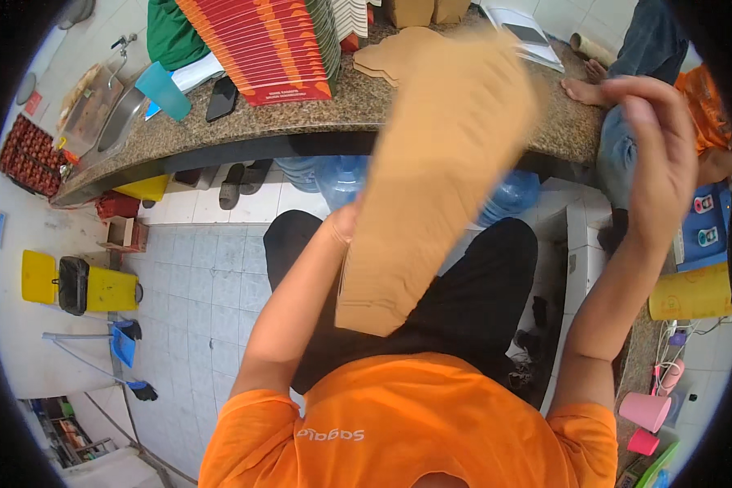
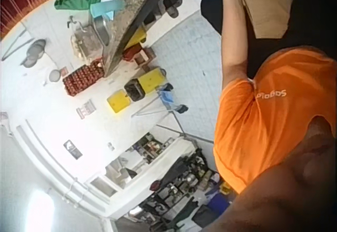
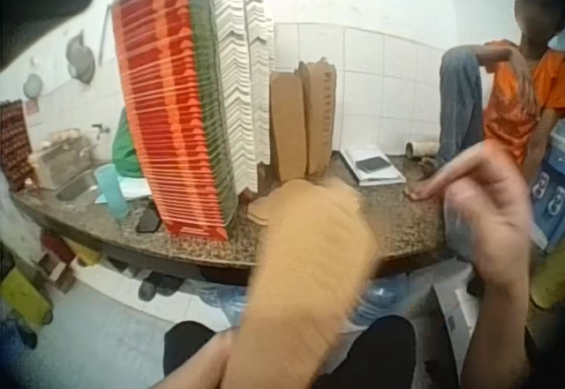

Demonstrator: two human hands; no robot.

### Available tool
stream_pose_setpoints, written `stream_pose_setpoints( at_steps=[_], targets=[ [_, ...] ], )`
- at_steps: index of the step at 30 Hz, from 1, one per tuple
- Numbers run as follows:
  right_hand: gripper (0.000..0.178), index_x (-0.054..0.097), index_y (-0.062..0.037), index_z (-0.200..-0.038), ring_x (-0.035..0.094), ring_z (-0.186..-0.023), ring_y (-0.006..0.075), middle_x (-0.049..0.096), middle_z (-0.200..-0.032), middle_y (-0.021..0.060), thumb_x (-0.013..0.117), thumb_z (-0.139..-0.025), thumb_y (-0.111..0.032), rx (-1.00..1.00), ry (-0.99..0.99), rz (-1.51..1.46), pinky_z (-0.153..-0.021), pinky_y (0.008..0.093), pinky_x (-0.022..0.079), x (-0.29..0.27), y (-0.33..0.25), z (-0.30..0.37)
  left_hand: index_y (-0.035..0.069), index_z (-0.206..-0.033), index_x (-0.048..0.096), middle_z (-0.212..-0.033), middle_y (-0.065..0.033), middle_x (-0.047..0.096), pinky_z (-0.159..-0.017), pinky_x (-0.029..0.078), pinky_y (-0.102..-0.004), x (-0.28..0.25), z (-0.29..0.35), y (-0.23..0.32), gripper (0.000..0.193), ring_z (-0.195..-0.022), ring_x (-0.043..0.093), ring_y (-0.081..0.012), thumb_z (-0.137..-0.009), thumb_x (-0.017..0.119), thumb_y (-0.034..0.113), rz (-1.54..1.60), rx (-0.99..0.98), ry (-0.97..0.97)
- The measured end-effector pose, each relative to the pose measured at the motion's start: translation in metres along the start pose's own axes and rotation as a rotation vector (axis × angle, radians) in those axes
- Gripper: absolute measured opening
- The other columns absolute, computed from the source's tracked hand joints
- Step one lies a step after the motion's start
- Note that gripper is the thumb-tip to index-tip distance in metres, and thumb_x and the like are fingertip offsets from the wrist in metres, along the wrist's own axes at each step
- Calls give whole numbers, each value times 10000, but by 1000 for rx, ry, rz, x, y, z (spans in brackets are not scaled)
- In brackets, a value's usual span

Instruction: The person is folding individual cardboard food containers by hand and then stacking them together.

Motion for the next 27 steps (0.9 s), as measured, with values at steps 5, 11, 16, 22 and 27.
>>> stream_pose_setpoints(
  at_steps=[5, 11, 16, 22, 27],
  targets=[
    [224, 706, -35, -986, 676, -911, 266, 710, -1012, 110, 813, -800, -101, -172, -59, -164, -809, 348, 513, 62, -26, 60, 11, -1447, 551, -1338, -279, 641, -956, 587, -559, 37, 2, 8, 781, -1171, 676, -449, -989, 565, 644, 358, 132, -105],
    [298, 730, -55, -1074, 655, -947, 273, 652, -1011, 88, 844, -812, -139, -66, -358, -228, -813, 380, 477, 162, -20, 124, 39, -1447, 550, -1276, -352, 633, -926, 579, -637, 18, -2, -22, 768, -1154, 660, -525, -989, 540, 656, 1002, 25, 85],
    [338, 731, -67, -1116, 618, -946, 265, 604, -988, 66, 847, -812, -159, -3, -322, -127, -849, 383, 448, 191, -22, 136, 59, -1582, 409, -1494, -207, 562, -1032, 564, -528, -14, -9, -41, 813, -1295, 621, -366, -1011, 549, 620, 665, 195, 47],
    [254, 731, -98, -1027, 566, -891, 235, 586, -976, 48, 837, -802, -149, -39, -256, -18, -809, 391, 374, 196, -21, 139, 70, -1641, 300, -1613, -171, 446, -1162, 452, -504, -40, -8, -54, 1026, -1442, 494, -326, -950, 435, 816, 467, 238, 46],
    [159, 712, -102, -897, 566, -944, 237, 638, -1037, 34, 814, -777, -112, -48, -207, 9, -828, 411, 362, 195, -25, 136, 75, -1646, 287, -1622, -168, 436, -1177, 435, -487, -37, 0, -46, 1034, -1454, 482, -317, -947, 426, 825, 169, 309, 177]
  ],
)
Point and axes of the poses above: each hand's wrist, its own z-axis away from the middle knuckle, its own x-axis out of the palm, y = z × x, the point moved 5 cm from there along -z, towards the middle knuckle
